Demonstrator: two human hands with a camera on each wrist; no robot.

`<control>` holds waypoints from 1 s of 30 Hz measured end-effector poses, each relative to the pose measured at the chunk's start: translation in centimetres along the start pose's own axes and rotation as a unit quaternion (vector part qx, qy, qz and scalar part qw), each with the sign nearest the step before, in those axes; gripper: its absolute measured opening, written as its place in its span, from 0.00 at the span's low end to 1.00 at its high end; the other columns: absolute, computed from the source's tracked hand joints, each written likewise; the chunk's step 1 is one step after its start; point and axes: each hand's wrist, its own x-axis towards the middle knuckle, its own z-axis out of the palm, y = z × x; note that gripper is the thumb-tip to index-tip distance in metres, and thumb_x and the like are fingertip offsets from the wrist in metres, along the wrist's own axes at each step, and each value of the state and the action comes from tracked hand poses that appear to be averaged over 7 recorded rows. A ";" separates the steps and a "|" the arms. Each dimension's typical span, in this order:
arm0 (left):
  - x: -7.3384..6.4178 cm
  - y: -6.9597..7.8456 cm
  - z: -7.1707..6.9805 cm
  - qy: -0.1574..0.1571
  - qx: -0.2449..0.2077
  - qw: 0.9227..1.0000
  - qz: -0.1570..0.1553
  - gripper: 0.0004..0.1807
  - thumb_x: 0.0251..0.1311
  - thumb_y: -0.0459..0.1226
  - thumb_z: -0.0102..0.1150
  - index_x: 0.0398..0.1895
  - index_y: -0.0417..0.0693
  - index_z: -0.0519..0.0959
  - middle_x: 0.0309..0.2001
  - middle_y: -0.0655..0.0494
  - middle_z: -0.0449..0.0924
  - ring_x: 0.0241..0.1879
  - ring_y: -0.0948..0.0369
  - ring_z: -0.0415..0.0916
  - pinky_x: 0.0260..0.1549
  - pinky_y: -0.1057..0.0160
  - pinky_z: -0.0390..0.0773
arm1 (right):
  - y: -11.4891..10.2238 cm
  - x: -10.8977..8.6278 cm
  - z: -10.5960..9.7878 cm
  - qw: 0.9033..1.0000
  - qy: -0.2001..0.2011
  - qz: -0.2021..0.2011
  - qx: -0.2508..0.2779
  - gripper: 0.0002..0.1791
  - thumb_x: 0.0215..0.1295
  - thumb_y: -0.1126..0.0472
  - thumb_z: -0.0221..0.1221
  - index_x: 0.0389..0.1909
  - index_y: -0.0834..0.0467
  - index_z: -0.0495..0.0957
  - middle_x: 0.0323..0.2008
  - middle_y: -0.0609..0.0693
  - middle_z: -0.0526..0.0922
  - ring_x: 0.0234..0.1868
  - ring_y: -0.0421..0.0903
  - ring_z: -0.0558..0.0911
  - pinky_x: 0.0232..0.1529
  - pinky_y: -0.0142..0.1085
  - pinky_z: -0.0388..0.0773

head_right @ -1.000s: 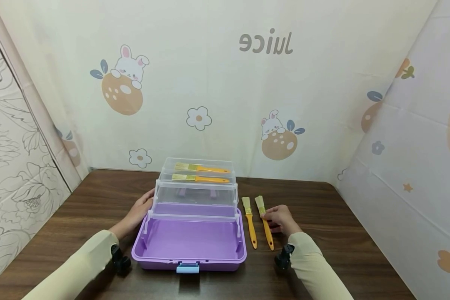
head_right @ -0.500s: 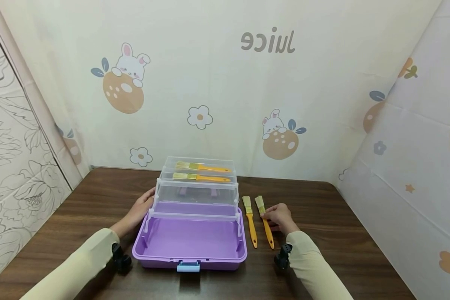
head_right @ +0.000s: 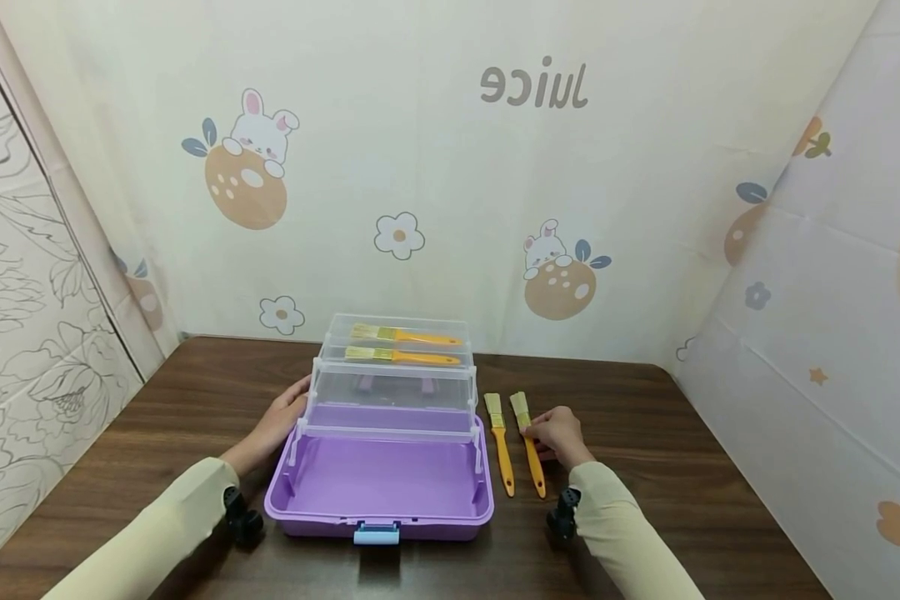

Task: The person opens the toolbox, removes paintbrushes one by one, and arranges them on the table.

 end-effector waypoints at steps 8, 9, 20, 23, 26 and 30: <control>0.0 -0.1 0.0 -0.004 -0.006 1.000 -0.008 0.27 0.65 0.40 0.37 0.65 0.40 0.52 0.63 0.39 0.53 0.59 0.46 0.55 0.58 0.50 0.55 | 0.0 0.0 0.0 1.000 0.008 0.002 -0.018 0.14 0.51 0.62 0.62 0.35 0.69 0.76 0.27 0.57 0.78 0.25 0.47 0.76 0.25 0.39 0.78; 0.0 -0.2 0.0 -0.004 -0.007 1.000 -0.008 0.27 0.65 0.40 0.37 0.65 0.40 0.52 0.63 0.39 0.54 0.59 0.47 0.55 0.58 0.50 0.56 | 0.0 -0.1 0.0 1.000 0.009 0.000 -0.021 0.14 0.51 0.62 0.62 0.34 0.69 0.76 0.27 0.56 0.78 0.25 0.47 0.76 0.25 0.39 0.78; 0.4 -0.1 -0.1 -0.003 -0.009 1.000 -0.002 0.27 0.65 0.40 0.36 0.65 0.39 0.52 0.62 0.39 0.55 0.59 0.47 0.56 0.58 0.50 0.55 | -0.5 -0.5 -0.4 0.999 0.016 -0.014 -0.031 0.15 0.50 0.61 0.62 0.35 0.70 0.77 0.27 0.57 0.79 0.25 0.47 0.78 0.26 0.40 0.78; 0.5 -0.1 -0.1 0.002 0.005 1.000 -0.002 0.27 0.64 0.41 0.37 0.65 0.40 0.52 0.63 0.39 0.54 0.60 0.47 0.54 0.59 0.50 0.53 | -0.5 -0.5 -0.4 0.999 0.018 -0.015 -0.030 0.16 0.50 0.61 0.62 0.34 0.70 0.77 0.27 0.57 0.79 0.25 0.47 0.78 0.26 0.40 0.78; 0.4 -0.1 -0.1 0.005 0.013 1.000 -0.008 0.28 0.64 0.42 0.37 0.65 0.41 0.52 0.63 0.39 0.53 0.60 0.47 0.54 0.59 0.50 0.53 | -0.3 -0.3 -0.3 0.999 0.018 -0.012 -0.028 0.15 0.50 0.60 0.63 0.34 0.69 0.77 0.27 0.57 0.79 0.25 0.47 0.78 0.26 0.39 0.78; 0.1 0.2 -0.2 0.002 0.013 1.000 -0.013 0.27 0.65 0.40 0.38 0.65 0.40 0.52 0.62 0.38 0.54 0.59 0.46 0.56 0.58 0.49 0.54 | 0.0 -0.2 -0.2 1.000 0.013 -0.011 -0.025 0.15 0.49 0.60 0.63 0.33 0.69 0.78 0.27 0.56 0.79 0.25 0.47 0.77 0.25 0.40 0.78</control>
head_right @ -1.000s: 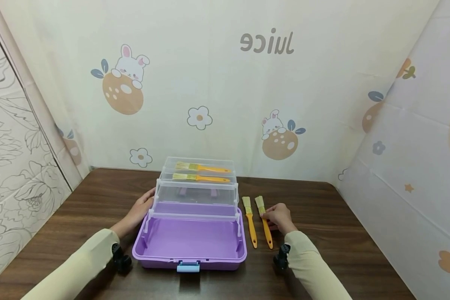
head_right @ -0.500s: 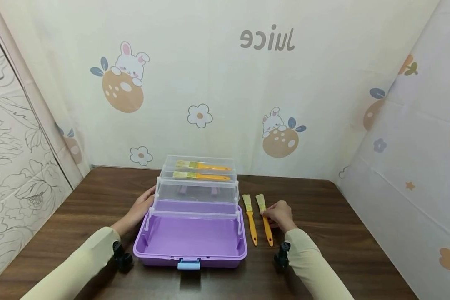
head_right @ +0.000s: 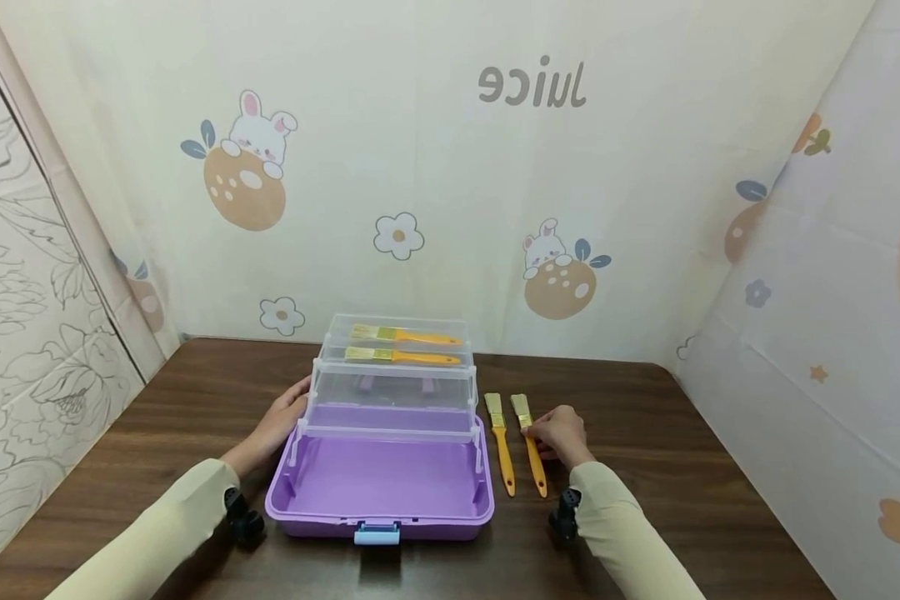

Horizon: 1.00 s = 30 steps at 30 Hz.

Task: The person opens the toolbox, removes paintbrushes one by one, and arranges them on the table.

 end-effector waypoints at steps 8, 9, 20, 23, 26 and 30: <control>-1.2 2.1 0.1 -0.006 -0.019 1.000 -0.005 0.26 0.65 0.36 0.37 0.64 0.35 0.52 0.61 0.35 0.54 0.58 0.44 0.55 0.58 0.48 0.53 | 0.2 0.0 0.1 1.000 0.000 -0.004 -0.002 0.15 0.49 0.60 0.63 0.33 0.69 0.78 0.27 0.56 0.79 0.25 0.47 0.77 0.25 0.39 0.78; -1.2 2.1 0.1 -0.006 -0.017 1.000 -0.004 0.26 0.65 0.36 0.37 0.64 0.35 0.52 0.61 0.35 0.53 0.58 0.44 0.55 0.58 0.48 0.52 | 0.2 0.0 0.1 1.000 0.000 -0.004 -0.002 0.15 0.50 0.61 0.63 0.33 0.69 0.78 0.27 0.56 0.79 0.25 0.47 0.77 0.25 0.39 0.78; 0.0 -0.3 0.1 0.003 0.000 1.000 0.005 0.27 0.64 0.41 0.37 0.65 0.40 0.53 0.62 0.39 0.54 0.60 0.46 0.54 0.58 0.49 0.53 | -0.5 -0.3 -0.6 1.000 -0.004 0.001 0.005 0.12 0.53 0.64 0.59 0.35 0.69 0.77 0.28 0.57 0.80 0.25 0.48 0.78 0.25 0.39 0.78; 0.0 -0.3 0.1 -0.003 -0.014 1.000 0.000 0.27 0.64 0.41 0.37 0.65 0.41 0.52 0.62 0.39 0.55 0.59 0.47 0.56 0.57 0.49 0.56 | -1.0 -0.3 -1.0 1.000 -0.002 0.008 0.001 0.12 0.53 0.65 0.58 0.36 0.69 0.77 0.28 0.57 0.79 0.24 0.48 0.77 0.25 0.39 0.78; -0.2 -0.2 0.1 -0.010 -0.029 1.000 -0.006 0.27 0.64 0.40 0.38 0.65 0.42 0.52 0.60 0.39 0.58 0.56 0.48 0.60 0.55 0.51 0.60 | -1.7 -0.2 -1.5 1.000 -0.001 0.016 -0.001 0.12 0.53 0.65 0.58 0.36 0.68 0.77 0.28 0.56 0.79 0.24 0.48 0.77 0.24 0.39 0.78; -0.7 1.0 0.1 -0.011 -0.031 0.999 -0.011 0.27 0.65 0.38 0.37 0.65 0.39 0.52 0.60 0.37 0.56 0.57 0.46 0.58 0.57 0.50 0.58 | -2.7 0.0 -2.0 1.000 0.002 0.002 -0.010 0.12 0.53 0.64 0.58 0.37 0.67 0.77 0.27 0.56 0.78 0.22 0.46 0.76 0.21 0.37 0.77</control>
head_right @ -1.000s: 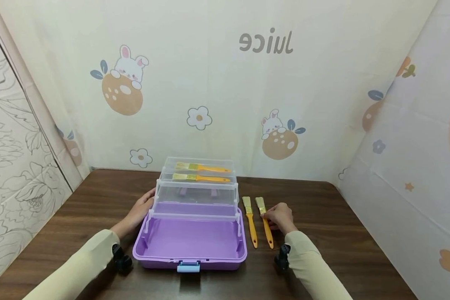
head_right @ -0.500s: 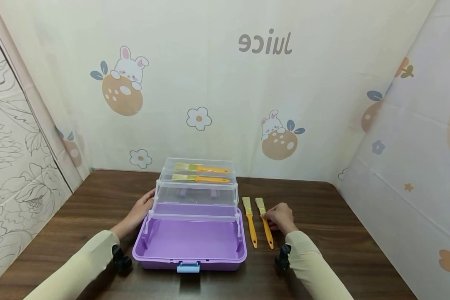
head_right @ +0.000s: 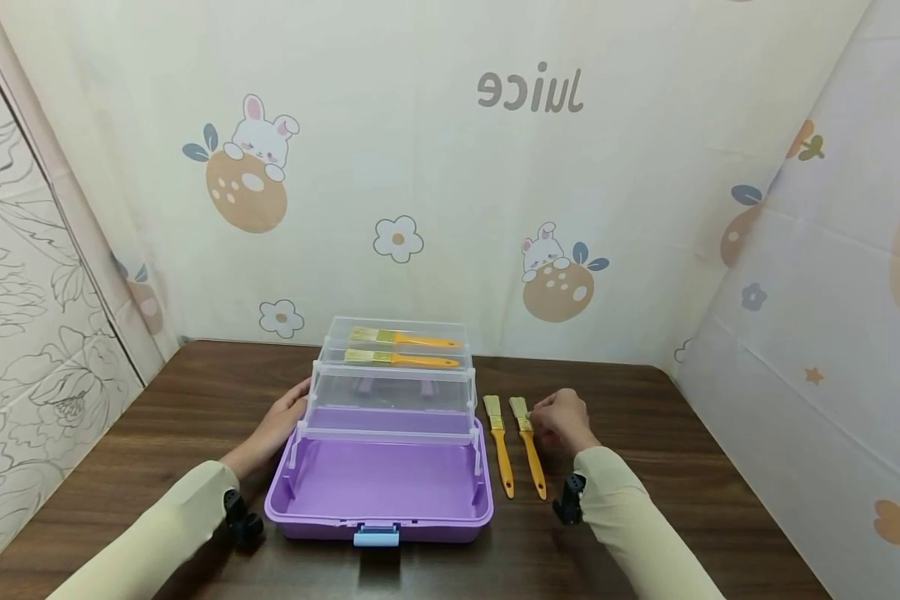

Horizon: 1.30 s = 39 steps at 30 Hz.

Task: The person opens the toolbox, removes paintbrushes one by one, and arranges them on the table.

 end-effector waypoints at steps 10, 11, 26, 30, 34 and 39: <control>0.7 -1.1 -0.2 0.008 0.034 0.999 0.013 0.28 0.64 0.41 0.37 0.65 0.40 0.52 0.63 0.39 0.52 0.61 0.46 0.52 0.59 0.48 0.51 | -2.9 -0.6 -1.0 0.998 0.000 -0.066 -0.011 0.12 0.53 0.64 0.58 0.36 0.68 0.77 0.27 0.58 0.80 0.21 0.47 0.78 0.22 0.39 0.78; 0.7 -1.1 -0.2 0.008 0.036 0.999 0.014 0.28 0.64 0.41 0.37 0.65 0.40 0.51 0.63 0.38 0.52 0.61 0.45 0.52 0.59 0.48 0.51 | -3.2 -0.7 -1.0 0.997 -0.001 -0.072 -0.015 0.12 0.53 0.64 0.58 0.36 0.68 0.77 0.27 0.58 0.79 0.21 0.47 0.78 0.22 0.40 0.78; 0.0 0.2 -0.1 0.003 0.027 1.000 0.007 0.27 0.65 0.38 0.36 0.65 0.37 0.51 0.61 0.36 0.52 0.59 0.44 0.54 0.58 0.48 0.52 | -7.9 -1.9 -1.8 0.992 -0.010 -0.114 -0.047 0.15 0.53 0.61 0.60 0.39 0.66 0.75 0.32 0.60 0.77 0.22 0.51 0.78 0.26 0.41 0.78; -0.8 1.5 0.1 0.004 0.022 1.000 0.002 0.26 0.65 0.36 0.36 0.64 0.35 0.51 0.61 0.35 0.52 0.59 0.43 0.54 0.59 0.48 0.51 | -9.1 -2.1 -1.7 0.991 -0.012 -0.126 -0.050 0.14 0.51 0.62 0.61 0.38 0.65 0.76 0.25 0.57 0.77 0.17 0.47 0.75 0.22 0.39 0.77; -0.8 1.6 0.1 0.004 0.023 1.000 0.002 0.26 0.65 0.36 0.36 0.65 0.35 0.51 0.62 0.35 0.51 0.59 0.43 0.54 0.59 0.48 0.52 | -10.3 -2.2 -1.4 0.988 -0.016 -0.144 -0.048 0.14 0.50 0.62 0.62 0.37 0.65 0.76 0.23 0.57 0.77 0.13 0.43 0.72 0.19 0.38 0.75; 0.1 0.2 -0.1 0.004 0.016 1.000 0.007 0.26 0.65 0.38 0.37 0.65 0.37 0.52 0.61 0.38 0.53 0.58 0.45 0.56 0.58 0.49 0.54 | -11.8 -2.4 -0.6 0.984 -0.018 -0.165 -0.056 0.14 0.50 0.61 0.62 0.37 0.63 0.76 0.29 0.56 0.78 0.18 0.44 0.74 0.19 0.34 0.75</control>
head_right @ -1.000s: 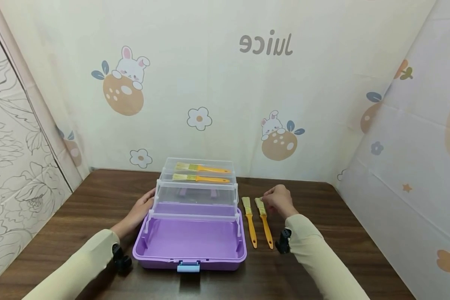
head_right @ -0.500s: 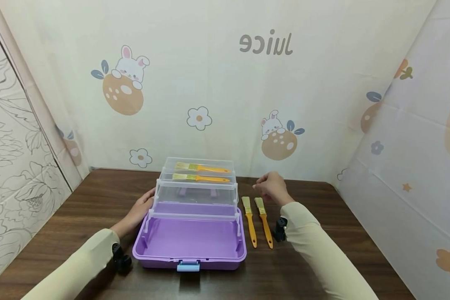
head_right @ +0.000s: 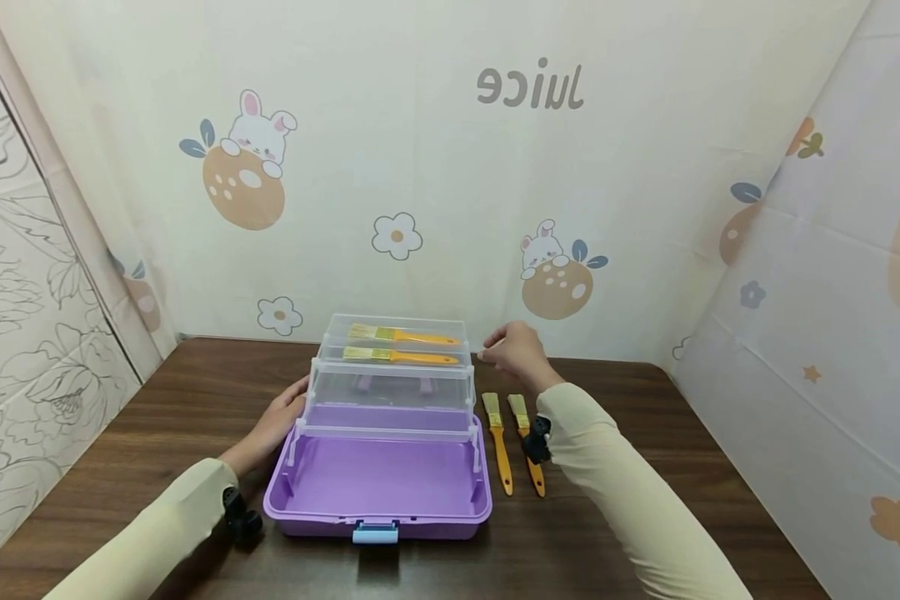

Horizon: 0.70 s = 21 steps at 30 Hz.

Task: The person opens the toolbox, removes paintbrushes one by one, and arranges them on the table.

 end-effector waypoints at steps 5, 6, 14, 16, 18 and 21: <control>0.6 -1.3 -0.1 0.006 0.010 1.000 0.004 0.27 0.65 0.40 0.37 0.65 0.40 0.52 0.61 0.40 0.54 0.57 0.46 0.58 0.57 0.50 0.56 | -1.5 0.2 0.6 1.000 -0.011 -0.026 0.008 0.13 0.51 0.62 0.61 0.37 0.64 0.77 0.33 0.57 0.78 0.27 0.50 0.77 0.21 0.32 0.76; 0.7 -1.4 -0.1 0.007 0.011 1.000 0.003 0.27 0.64 0.40 0.37 0.65 0.40 0.52 0.61 0.40 0.54 0.57 0.46 0.58 0.57 0.50 0.56 | -1.7 0.3 0.7 0.999 -0.015 -0.031 0.013 0.13 0.52 0.62 0.61 0.38 0.64 0.76 0.34 0.58 0.78 0.28 0.51 0.78 0.22 0.32 0.76; 0.7 -1.7 0.0 0.007 0.011 1.000 0.009 0.27 0.64 0.40 0.37 0.65 0.39 0.52 0.62 0.38 0.53 0.59 0.46 0.55 0.58 0.49 0.54 | -3.5 0.8 2.1 0.998 -0.024 -0.048 0.032 0.12 0.50 0.63 0.61 0.36 0.64 0.77 0.32 0.56 0.78 0.27 0.49 0.78 0.23 0.34 0.77; 0.7 -1.7 0.1 0.008 0.007 1.000 0.011 0.27 0.64 0.40 0.38 0.65 0.38 0.52 0.61 0.37 0.54 0.58 0.46 0.57 0.57 0.50 0.56 | -4.0 0.9 2.5 0.998 -0.022 -0.048 0.032 0.11 0.50 0.63 0.62 0.35 0.63 0.78 0.31 0.55 0.78 0.26 0.49 0.77 0.25 0.37 0.77; 0.7 -1.7 0.1 0.011 0.010 1.000 0.017 0.27 0.64 0.39 0.38 0.65 0.38 0.53 0.60 0.37 0.56 0.56 0.45 0.60 0.56 0.50 0.58 | -4.6 1.0 2.9 0.998 -0.025 -0.058 0.025 0.11 0.49 0.63 0.62 0.34 0.63 0.78 0.30 0.55 0.79 0.27 0.51 0.78 0.27 0.40 0.78; 0.8 -1.6 0.1 0.016 0.009 1.000 0.019 0.27 0.64 0.39 0.38 0.64 0.38 0.53 0.59 0.38 0.58 0.54 0.46 0.62 0.55 0.51 0.60 | -5.4 1.2 3.4 0.997 -0.030 -0.071 0.011 0.10 0.49 0.64 0.62 0.33 0.64 0.79 0.30 0.55 0.79 0.28 0.52 0.78 0.30 0.42 0.78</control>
